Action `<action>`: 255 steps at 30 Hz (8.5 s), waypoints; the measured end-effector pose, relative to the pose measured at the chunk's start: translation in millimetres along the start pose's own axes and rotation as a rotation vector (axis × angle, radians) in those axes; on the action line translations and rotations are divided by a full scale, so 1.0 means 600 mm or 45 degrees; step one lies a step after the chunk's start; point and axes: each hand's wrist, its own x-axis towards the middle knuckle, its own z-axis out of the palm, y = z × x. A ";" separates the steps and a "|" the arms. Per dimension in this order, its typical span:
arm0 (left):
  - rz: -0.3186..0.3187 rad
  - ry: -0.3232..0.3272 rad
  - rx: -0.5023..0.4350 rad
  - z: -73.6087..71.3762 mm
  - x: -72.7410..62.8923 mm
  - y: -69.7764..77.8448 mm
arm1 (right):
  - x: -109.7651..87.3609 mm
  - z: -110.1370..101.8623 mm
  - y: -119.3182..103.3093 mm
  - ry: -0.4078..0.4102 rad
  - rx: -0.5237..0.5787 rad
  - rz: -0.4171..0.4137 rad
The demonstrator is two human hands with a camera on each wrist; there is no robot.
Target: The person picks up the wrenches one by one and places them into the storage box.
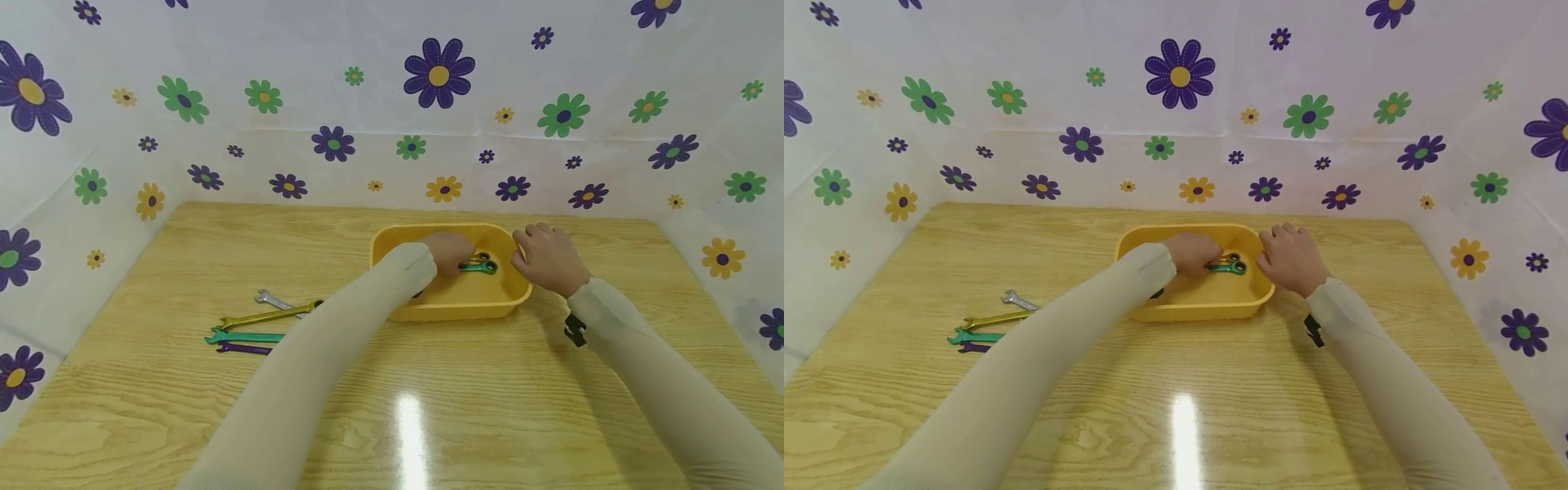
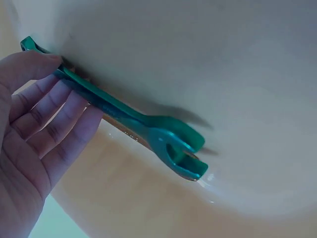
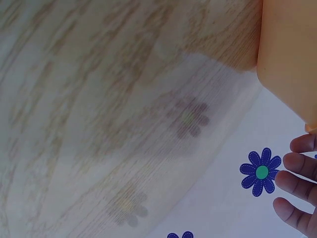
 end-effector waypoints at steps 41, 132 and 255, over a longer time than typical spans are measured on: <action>-0.035 0.078 -0.023 0.013 -0.002 -0.006 | -0.001 -0.001 -0.001 0.014 -0.001 -0.015; 0.071 0.486 0.403 -0.060 -0.240 0.013 | 0.000 0.001 -0.005 0.055 0.018 -0.038; -0.467 0.533 -0.071 0.210 -0.443 -0.110 | 0.000 0.010 0.003 0.086 0.057 -0.052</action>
